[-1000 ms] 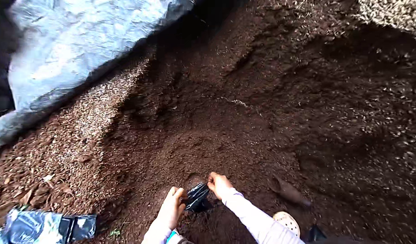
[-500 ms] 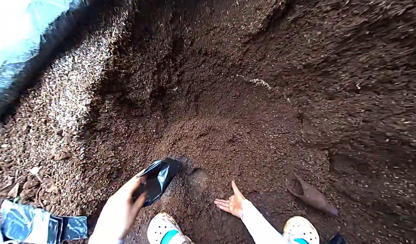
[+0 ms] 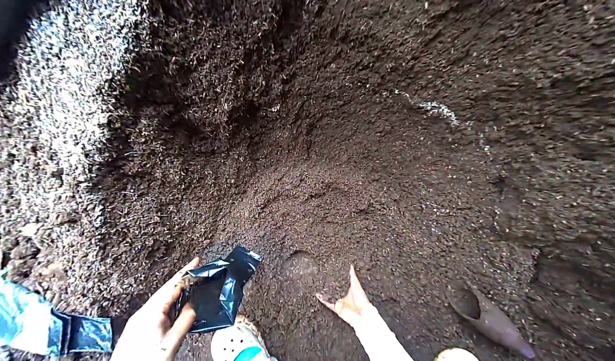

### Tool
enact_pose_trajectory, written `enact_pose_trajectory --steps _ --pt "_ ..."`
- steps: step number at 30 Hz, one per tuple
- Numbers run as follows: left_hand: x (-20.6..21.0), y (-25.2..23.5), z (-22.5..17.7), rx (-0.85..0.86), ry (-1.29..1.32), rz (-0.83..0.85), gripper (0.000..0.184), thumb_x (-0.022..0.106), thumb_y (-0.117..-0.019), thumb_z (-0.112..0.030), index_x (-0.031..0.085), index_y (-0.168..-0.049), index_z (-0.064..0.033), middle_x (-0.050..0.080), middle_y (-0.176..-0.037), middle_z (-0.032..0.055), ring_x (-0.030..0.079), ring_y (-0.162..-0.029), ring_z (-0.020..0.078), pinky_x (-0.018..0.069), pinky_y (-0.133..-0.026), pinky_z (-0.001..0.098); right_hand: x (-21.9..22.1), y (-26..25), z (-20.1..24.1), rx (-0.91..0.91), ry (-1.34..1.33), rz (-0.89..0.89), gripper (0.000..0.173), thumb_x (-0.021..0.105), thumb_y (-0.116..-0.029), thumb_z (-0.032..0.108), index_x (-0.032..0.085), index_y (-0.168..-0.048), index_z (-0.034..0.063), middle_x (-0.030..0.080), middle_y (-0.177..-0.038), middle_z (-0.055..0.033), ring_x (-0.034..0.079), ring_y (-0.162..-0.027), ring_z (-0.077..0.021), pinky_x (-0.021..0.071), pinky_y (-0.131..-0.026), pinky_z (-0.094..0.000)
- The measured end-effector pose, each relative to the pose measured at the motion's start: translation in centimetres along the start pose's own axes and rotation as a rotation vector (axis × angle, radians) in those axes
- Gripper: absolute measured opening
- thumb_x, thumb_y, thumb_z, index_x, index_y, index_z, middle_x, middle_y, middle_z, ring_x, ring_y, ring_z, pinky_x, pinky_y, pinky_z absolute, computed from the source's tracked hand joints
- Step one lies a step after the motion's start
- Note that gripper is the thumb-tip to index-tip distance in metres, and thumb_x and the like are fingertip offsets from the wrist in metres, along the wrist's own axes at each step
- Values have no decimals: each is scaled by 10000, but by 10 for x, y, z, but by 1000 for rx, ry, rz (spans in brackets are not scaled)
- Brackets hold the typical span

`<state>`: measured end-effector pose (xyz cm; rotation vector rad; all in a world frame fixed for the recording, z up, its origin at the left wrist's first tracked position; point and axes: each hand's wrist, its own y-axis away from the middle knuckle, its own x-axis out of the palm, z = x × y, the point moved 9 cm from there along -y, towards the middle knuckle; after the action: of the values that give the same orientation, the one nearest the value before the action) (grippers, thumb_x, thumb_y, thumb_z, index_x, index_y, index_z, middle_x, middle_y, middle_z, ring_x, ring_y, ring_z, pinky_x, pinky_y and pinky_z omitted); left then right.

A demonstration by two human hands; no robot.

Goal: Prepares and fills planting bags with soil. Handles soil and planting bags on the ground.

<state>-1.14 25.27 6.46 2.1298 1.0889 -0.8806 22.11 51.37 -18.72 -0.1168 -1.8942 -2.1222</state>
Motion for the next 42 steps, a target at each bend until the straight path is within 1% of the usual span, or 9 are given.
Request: enact_pose_trajectory --steps 7,13,15,18,23,26,31,37,42 --pt "29 -1 -2 4 -12 66 500 534 -867 -117 674 -1347 -134 573 -1506 42 579 -1354 185 485 -1103 460 18 -2 10 -39 137 -2 712 212 -1045 681 332 -1573 219 484 -1523 -139 514 -1353 -327 483 -1021 -593" --pt "38 -2 3 51 17 15 463 507 -891 -204 688 -1312 -133 610 -1463 51 603 -1321 173 493 -1086 449 83 74 72 -136 1017 129 678 386 -1095 520 343 -1561 30 435 -1556 -233 495 -1395 -372 471 -1084 -561" --pt "42 -2 2 60 40 0 465 505 -898 -216 683 -1320 -133 622 -1449 54 620 -1295 169 503 -1065 450 81 110 125 -322 1421 -47 645 457 -1075 525 509 -1452 4 588 -1411 -238 617 -1268 -374 524 -1034 -539" --pt "41 1 4 83 78 -6 449 511 -912 -220 682 -1317 -129 630 -1435 67 625 -1287 173 510 -1058 448 3 146 204 -467 1929 -474 473 478 -1081 313 522 -1468 44 598 -1396 -259 580 -1301 -430 443 -1080 -623" --pt "65 -1 49 192 305 83 454 531 -944 -156 611 -1364 -2 546 -1506 165 527 -1398 233 444 -1152 408 -228 142 229 -189 1831 -960 1289 925 -734 315 61 -1647 30 87 -1700 -265 160 -1553 -480 240 -1210 -659" --pt "74 0 61 189 327 128 468 535 -948 -198 606 -1387 -51 531 -1522 138 508 -1410 234 443 -1149 430 -266 119 229 -397 1689 -1001 1189 885 -755 486 208 -1634 60 294 -1639 -264 308 -1509 -446 281 -1196 -651" --pt "35 18 28 92 218 -66 463 516 -927 -268 672 -1339 -124 634 -1423 73 622 -1277 163 509 -1058 425 -184 133 176 -674 1511 -730 1170 908 -726 445 275 -1564 -70 458 -1490 -342 473 -1391 -452 377 -1176 -557" --pt "38 20 21 -5 272 -129 428 511 -917 -272 702 -1274 -135 680 -1335 79 664 -1181 139 536 -976 420 -98 101 25 -376 1383 -253 873 840 -836 311 404 -1522 -6 592 -1385 -272 584 -1297 -371 455 -1121 -535" --pt "44 17 12 -8 287 -94 400 519 -912 -243 714 -1246 -144 688 -1333 24 677 -1082 41 552 -885 302 -23 19 33 -382 1303 -261 783 775 -917 384 427 -1519 24 576 -1400 -270 594 -1265 -378 478 -1063 -559"
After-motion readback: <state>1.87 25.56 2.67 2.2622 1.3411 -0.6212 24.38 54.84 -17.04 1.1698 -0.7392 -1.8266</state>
